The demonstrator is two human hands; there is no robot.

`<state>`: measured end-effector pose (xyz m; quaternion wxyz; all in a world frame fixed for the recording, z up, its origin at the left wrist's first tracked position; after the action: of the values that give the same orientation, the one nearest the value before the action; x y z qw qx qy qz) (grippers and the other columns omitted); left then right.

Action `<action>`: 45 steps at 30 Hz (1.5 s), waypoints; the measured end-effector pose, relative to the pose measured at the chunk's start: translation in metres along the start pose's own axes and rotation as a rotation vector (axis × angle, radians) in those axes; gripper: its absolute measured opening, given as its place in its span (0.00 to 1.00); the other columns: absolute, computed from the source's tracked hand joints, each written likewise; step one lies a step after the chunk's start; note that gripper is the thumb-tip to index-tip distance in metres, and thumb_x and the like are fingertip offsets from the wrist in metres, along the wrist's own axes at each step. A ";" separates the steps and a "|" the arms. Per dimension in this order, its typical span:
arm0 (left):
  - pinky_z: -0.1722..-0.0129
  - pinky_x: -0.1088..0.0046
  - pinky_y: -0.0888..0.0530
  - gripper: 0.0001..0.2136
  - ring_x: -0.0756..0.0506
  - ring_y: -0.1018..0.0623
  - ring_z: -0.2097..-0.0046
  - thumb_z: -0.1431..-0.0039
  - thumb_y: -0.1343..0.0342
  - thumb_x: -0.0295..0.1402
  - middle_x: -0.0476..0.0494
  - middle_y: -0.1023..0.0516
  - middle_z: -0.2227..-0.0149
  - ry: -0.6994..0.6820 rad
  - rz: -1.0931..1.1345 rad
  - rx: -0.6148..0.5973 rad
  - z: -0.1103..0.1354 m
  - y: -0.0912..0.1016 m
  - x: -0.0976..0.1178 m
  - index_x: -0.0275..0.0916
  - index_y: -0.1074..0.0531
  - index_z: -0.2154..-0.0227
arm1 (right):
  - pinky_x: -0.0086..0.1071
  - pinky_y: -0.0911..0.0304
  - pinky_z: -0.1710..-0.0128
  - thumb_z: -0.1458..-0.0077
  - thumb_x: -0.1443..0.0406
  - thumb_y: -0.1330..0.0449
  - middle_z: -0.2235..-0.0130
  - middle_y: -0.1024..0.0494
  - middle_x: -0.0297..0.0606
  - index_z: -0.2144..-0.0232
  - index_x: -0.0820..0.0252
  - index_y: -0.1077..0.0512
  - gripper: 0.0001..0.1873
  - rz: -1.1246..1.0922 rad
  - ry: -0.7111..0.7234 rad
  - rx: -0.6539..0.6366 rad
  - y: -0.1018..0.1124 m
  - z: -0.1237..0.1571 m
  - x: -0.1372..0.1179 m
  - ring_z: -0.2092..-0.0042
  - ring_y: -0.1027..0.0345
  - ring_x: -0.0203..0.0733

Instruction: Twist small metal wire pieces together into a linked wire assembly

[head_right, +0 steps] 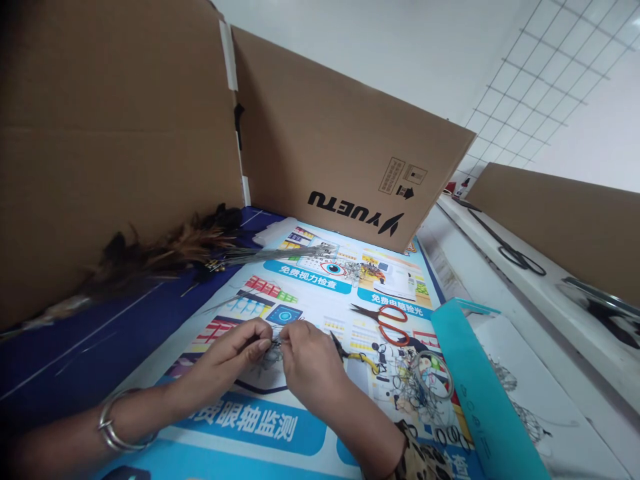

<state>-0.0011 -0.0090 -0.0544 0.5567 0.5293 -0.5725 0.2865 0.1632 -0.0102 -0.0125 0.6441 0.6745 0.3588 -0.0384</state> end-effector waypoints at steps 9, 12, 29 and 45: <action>0.67 0.72 0.38 0.08 0.47 0.36 0.68 0.38 0.60 0.31 0.48 0.37 0.71 -0.115 -0.180 -0.036 0.000 0.000 0.009 0.39 0.41 0.73 | 0.32 0.40 0.61 0.45 0.71 0.51 0.63 0.28 0.41 0.62 0.60 0.33 0.10 0.118 0.082 0.098 0.007 0.001 0.001 0.61 0.34 0.41; 0.67 0.72 0.38 0.08 0.48 0.37 0.68 0.38 0.61 0.31 0.49 0.39 0.71 -0.131 -0.185 -0.040 -0.001 0.002 0.010 0.40 0.42 0.73 | 0.35 0.40 0.60 0.46 0.73 0.51 0.61 0.29 0.45 0.59 0.62 0.32 0.14 0.238 0.072 0.087 0.008 0.001 0.005 0.59 0.35 0.44; 0.70 0.73 0.39 0.08 0.48 0.37 0.70 0.39 0.59 0.33 0.50 0.38 0.73 -0.046 -0.170 -0.058 -0.008 0.008 0.020 0.40 0.41 0.74 | 0.27 0.40 0.70 0.51 0.71 0.48 0.72 0.30 0.33 0.71 0.59 0.30 0.07 -0.238 -0.060 -0.074 0.020 -0.002 0.009 0.71 0.36 0.34; 0.73 0.75 0.40 0.07 0.49 0.38 0.73 0.41 0.59 0.31 0.53 0.41 0.77 0.024 -0.020 0.025 -0.011 0.012 0.014 0.39 0.41 0.74 | 0.22 0.63 0.82 0.57 0.69 0.40 0.81 0.45 0.25 0.76 0.62 0.37 0.07 -1.542 -0.438 -0.021 -0.004 -0.001 0.004 0.81 0.56 0.25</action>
<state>-0.0057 0.0003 -0.0353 0.5598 0.5384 -0.5569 0.2941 0.1632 -0.0080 -0.0178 0.4982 0.2076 0.5896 -0.6009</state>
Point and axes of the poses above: each hand's wrist, its own z-axis away from the middle knuckle, its own y-axis out of the back of the hand, x = y × z, the point moved 1 cm from there along -z, towards the middle knuckle
